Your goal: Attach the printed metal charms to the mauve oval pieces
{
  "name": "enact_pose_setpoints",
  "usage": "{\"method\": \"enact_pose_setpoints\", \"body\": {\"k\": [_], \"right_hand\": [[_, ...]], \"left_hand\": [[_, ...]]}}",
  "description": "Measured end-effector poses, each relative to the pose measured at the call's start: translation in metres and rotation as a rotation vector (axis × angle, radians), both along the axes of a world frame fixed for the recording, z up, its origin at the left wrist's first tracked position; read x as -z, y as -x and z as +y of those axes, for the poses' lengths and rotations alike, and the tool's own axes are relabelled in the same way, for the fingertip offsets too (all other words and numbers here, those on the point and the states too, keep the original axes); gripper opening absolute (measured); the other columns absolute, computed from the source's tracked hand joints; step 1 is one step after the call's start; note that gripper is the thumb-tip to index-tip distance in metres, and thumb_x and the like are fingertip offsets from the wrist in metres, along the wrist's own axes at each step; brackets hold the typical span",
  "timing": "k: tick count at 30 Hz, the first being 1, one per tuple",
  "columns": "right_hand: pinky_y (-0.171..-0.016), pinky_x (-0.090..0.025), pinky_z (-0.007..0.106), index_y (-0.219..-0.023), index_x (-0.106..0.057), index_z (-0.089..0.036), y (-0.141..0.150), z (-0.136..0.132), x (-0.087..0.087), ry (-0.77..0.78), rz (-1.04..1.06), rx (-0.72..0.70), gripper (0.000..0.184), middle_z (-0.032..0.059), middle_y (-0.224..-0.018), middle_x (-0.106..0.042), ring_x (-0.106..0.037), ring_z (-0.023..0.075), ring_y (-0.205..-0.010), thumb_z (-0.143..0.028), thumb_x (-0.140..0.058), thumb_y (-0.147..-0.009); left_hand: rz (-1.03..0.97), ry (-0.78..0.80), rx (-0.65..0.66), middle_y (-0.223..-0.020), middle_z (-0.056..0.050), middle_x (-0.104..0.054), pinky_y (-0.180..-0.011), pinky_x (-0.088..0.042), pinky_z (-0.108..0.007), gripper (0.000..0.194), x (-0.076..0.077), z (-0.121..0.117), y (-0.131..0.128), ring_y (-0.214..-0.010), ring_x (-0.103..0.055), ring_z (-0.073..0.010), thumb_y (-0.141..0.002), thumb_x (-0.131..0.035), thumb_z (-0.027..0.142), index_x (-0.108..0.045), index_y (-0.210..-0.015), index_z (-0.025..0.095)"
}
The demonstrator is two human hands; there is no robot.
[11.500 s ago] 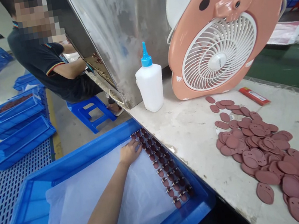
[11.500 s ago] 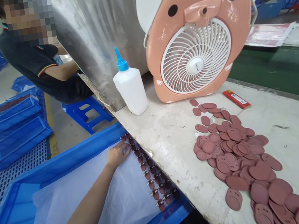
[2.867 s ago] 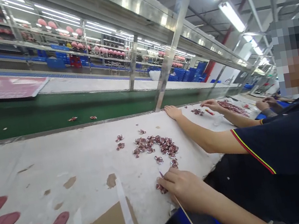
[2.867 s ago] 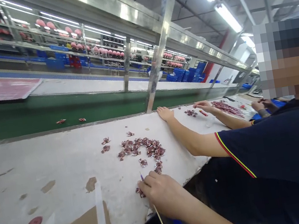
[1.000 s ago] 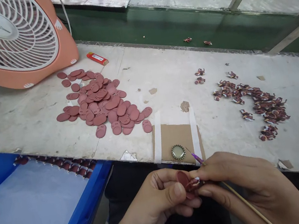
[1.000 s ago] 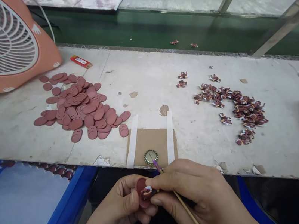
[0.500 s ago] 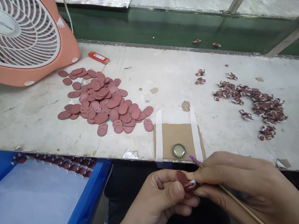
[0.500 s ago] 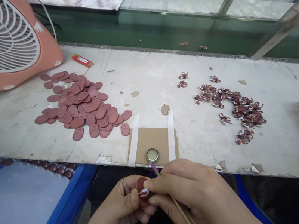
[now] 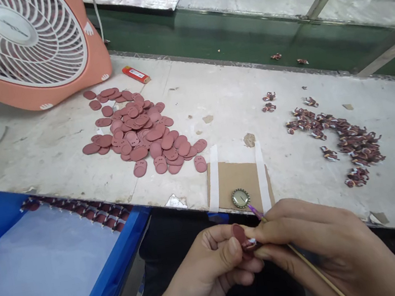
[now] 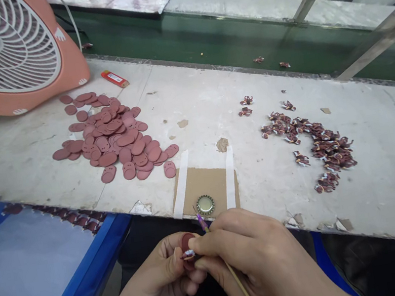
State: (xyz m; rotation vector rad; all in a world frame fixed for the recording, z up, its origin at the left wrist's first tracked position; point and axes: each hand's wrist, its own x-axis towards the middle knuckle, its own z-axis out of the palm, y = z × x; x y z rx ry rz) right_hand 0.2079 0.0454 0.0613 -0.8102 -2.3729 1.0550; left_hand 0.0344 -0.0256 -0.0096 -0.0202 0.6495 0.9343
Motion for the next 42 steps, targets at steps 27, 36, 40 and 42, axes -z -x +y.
{"method": "enact_pose_setpoints", "body": {"k": [27, 36, 40, 42], "right_hand": [[-0.064, -0.052, 0.018, -0.099, -0.067, -0.023, 0.011, 0.003, 0.004, 0.072, 0.028, 0.005, 0.011, -0.0003, -0.083, -0.064, -0.063, 0.0106, -0.069, -0.014, -0.062, -0.097], [-0.065, -0.052, 0.017, -0.099, -0.067, -0.023, 0.013, 0.003, 0.004, 0.079, 0.026, 0.002, 0.013, -0.0003, -0.085, -0.065, -0.064, 0.0107, -0.071, -0.011, -0.062, -0.095], [-0.067, -0.052, 0.016, -0.099, -0.068, -0.022, 0.014, 0.003, 0.004, 0.075, 0.045, 0.005, 0.014, -0.0003, -0.085, -0.065, -0.065, 0.0099, -0.071, -0.01, -0.062, -0.095], [-0.068, -0.052, 0.015, -0.099, -0.069, -0.021, 0.013, 0.004, 0.004, 0.08, 0.054, 0.008, 0.014, 0.0, -0.086, -0.065, -0.065, 0.0095, -0.072, -0.009, -0.062, -0.094]], "left_hand": [[-0.021, 0.021, -0.043, -0.066, -0.002, -0.075, -0.054, -0.056, -0.01, 0.028, -0.001, 0.001, 0.003, -0.058, -0.069, -0.0066, -0.066, -0.091, 0.033, -0.079, -0.079, 0.012], [-0.025, 0.009, -0.05, -0.065, -0.002, -0.074, -0.054, -0.056, -0.01, 0.027, -0.001, 0.0, 0.005, -0.057, -0.069, -0.0061, -0.066, -0.091, 0.034, -0.079, -0.078, 0.012], [-0.028, 0.01, -0.053, -0.065, -0.002, -0.074, -0.054, -0.055, -0.01, 0.027, 0.001, -0.001, 0.006, -0.058, -0.069, -0.0061, -0.067, -0.091, 0.034, -0.079, -0.079, 0.013], [-0.031, 0.003, -0.049, -0.066, -0.002, -0.075, -0.055, -0.056, -0.01, 0.026, 0.002, -0.002, 0.006, -0.059, -0.069, -0.0061, -0.068, -0.09, 0.033, -0.079, -0.08, 0.013]]}}
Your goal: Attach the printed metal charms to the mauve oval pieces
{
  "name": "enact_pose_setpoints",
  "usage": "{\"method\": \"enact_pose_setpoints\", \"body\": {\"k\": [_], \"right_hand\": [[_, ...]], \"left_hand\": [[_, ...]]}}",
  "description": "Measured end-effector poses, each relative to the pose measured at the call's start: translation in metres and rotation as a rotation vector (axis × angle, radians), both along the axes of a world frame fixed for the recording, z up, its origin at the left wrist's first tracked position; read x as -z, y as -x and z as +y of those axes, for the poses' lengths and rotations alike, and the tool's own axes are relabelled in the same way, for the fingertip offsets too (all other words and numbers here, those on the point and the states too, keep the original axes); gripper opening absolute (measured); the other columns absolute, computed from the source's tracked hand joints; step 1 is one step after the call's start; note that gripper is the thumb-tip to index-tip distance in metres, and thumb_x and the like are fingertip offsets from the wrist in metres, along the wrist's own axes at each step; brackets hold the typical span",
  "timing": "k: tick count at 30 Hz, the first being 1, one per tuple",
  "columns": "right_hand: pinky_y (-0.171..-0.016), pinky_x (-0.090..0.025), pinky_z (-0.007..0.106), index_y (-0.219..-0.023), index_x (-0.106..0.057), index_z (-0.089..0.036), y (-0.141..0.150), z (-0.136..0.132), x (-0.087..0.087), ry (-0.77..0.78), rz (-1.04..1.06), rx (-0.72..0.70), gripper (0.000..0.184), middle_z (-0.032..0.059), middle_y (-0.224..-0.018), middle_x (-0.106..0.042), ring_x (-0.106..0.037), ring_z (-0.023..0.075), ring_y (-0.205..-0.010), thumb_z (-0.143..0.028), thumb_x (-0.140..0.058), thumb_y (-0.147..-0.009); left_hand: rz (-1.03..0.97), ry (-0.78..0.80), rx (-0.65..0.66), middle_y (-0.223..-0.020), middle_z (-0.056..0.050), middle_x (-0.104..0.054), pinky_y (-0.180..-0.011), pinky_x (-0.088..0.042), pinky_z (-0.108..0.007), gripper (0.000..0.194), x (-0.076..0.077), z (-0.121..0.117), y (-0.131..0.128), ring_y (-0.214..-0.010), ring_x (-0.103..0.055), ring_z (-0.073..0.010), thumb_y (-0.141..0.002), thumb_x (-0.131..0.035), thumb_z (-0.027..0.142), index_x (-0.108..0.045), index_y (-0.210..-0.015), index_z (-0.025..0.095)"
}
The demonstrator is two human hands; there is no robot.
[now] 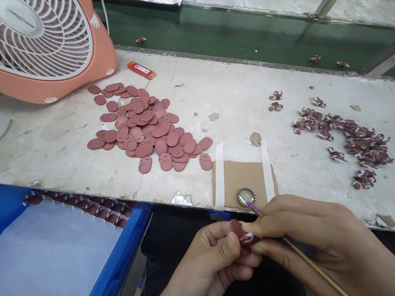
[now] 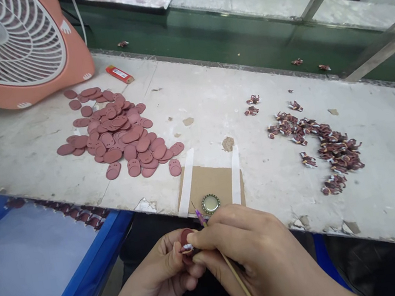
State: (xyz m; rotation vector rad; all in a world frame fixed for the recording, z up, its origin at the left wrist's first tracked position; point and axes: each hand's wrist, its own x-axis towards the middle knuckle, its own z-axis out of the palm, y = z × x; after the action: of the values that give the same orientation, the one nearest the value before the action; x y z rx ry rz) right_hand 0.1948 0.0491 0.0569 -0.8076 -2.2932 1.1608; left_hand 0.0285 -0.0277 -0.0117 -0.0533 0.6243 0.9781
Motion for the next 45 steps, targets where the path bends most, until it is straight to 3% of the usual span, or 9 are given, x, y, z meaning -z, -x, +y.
{"method": "enact_pose_setpoints", "body": {"k": [16, 20, 23, 25, 28, 32, 36, 40, 45], "right_hand": [[-0.07, -0.052, 0.015, -0.106, -0.068, -0.02, -0.001, -0.002, 0.002, 0.002, -0.026, -0.051, 0.019, 0.0005, -0.09, -0.064, -0.065, 0.0089, -0.077, -0.007, -0.059, -0.097], [-0.079, -0.055, 0.016, -0.125, -0.062, -0.02, -0.012, -0.005, 0.002, -0.172, -0.087, -0.046, 0.026, 0.0046, -0.104, -0.062, -0.065, 0.0116, -0.09, -0.013, -0.06, -0.099], [-0.079, -0.056, 0.017, -0.132, -0.058, -0.017, -0.02, -0.006, 0.002, -0.31, -0.061, 0.011, 0.032, 0.0076, -0.105, -0.059, -0.064, 0.0141, -0.093, -0.022, -0.063, -0.101], [-0.075, -0.057, 0.018, -0.129, -0.06, -0.016, -0.024, -0.006, 0.004, -0.335, -0.008, 0.002, 0.029, 0.0075, -0.1, -0.059, -0.064, 0.0147, -0.09, -0.017, -0.061, -0.1], [-0.07, -0.059, 0.019, -0.128, -0.063, -0.019, -0.023, -0.005, 0.011, -0.297, 0.029, -0.035, 0.035, 0.0063, -0.093, -0.062, -0.066, 0.0157, -0.083, -0.006, -0.061, -0.096], [-0.066, -0.062, 0.022, -0.128, -0.065, -0.031, -0.016, -0.006, 0.018, -0.186, 0.017, 0.006, 0.042, 0.0035, -0.087, -0.067, -0.07, 0.017, -0.072, -0.006, -0.059, -0.095], [-0.058, -0.061, 0.019, -0.116, -0.071, -0.032, -0.012, -0.004, 0.022, -0.09, 0.009, -0.009, 0.029, 0.0023, -0.082, -0.067, -0.07, 0.016, -0.066, -0.013, -0.059, -0.097], [-0.061, -0.062, 0.02, -0.118, -0.071, -0.029, -0.011, 0.0, 0.029, -0.306, 0.053, -0.003, 0.028, 0.0037, -0.086, -0.068, -0.071, 0.0162, -0.069, -0.016, -0.06, -0.097], [-0.071, -0.06, 0.026, -0.128, -0.068, -0.023, -0.001, 0.004, 0.047, -0.668, 0.015, 0.061, 0.033, 0.0077, -0.099, -0.07, -0.071, 0.0212, -0.084, -0.015, -0.064, -0.096]], "left_hand": [[-0.005, -0.019, -0.002, -0.066, -0.001, -0.075, -0.055, -0.056, -0.011, 0.026, 0.004, -0.001, 0.003, -0.059, -0.07, -0.0066, -0.068, -0.09, 0.035, -0.08, -0.08, 0.014], [0.059, -0.135, -0.058, -0.074, 0.0, -0.08, -0.058, -0.057, -0.011, 0.023, -0.003, 0.003, 0.005, -0.064, -0.072, -0.0073, -0.067, -0.091, 0.03, -0.081, -0.083, 0.016], [0.122, -0.291, -0.17, -0.082, 0.001, -0.084, -0.064, -0.059, -0.013, 0.024, -0.012, 0.005, 0.008, -0.069, -0.076, -0.0099, -0.067, -0.09, 0.014, -0.082, -0.088, 0.023], [0.185, -0.352, -0.206, -0.084, 0.003, -0.084, -0.066, -0.061, -0.016, 0.035, -0.017, 0.006, 0.01, -0.071, -0.078, -0.0124, -0.066, -0.087, 0.002, -0.082, -0.09, 0.027], [0.288, -0.399, -0.211, -0.083, 0.006, -0.083, -0.067, -0.062, -0.016, 0.044, -0.021, 0.006, 0.013, -0.071, -0.078, -0.0132, -0.063, -0.083, -0.008, -0.083, -0.089, 0.028], [0.321, -0.443, -0.206, -0.079, 0.007, -0.082, -0.065, -0.061, -0.014, 0.047, -0.019, 0.005, 0.016, -0.067, -0.077, -0.0119, -0.061, -0.082, -0.009, -0.084, -0.09, 0.028], [0.28, -0.437, -0.163, -0.081, 0.004, -0.082, -0.066, -0.059, -0.016, 0.032, -0.015, 0.003, 0.017, -0.071, -0.077, -0.012, -0.068, -0.088, 0.011, -0.083, -0.095, 0.029], [0.351, -0.339, -0.267, -0.087, -0.001, -0.083, -0.07, -0.057, -0.017, 0.033, -0.009, -0.002, 0.014, -0.074, -0.074, -0.0115, -0.065, -0.092, 0.03, -0.082, -0.097, 0.028], [0.543, -0.207, -0.51, -0.071, 0.001, -0.076, -0.059, -0.051, -0.016, 0.036, -0.007, -0.002, 0.008, -0.064, -0.065, -0.0091, -0.049, -0.099, 0.02, -0.078, -0.078, 0.022]]}}
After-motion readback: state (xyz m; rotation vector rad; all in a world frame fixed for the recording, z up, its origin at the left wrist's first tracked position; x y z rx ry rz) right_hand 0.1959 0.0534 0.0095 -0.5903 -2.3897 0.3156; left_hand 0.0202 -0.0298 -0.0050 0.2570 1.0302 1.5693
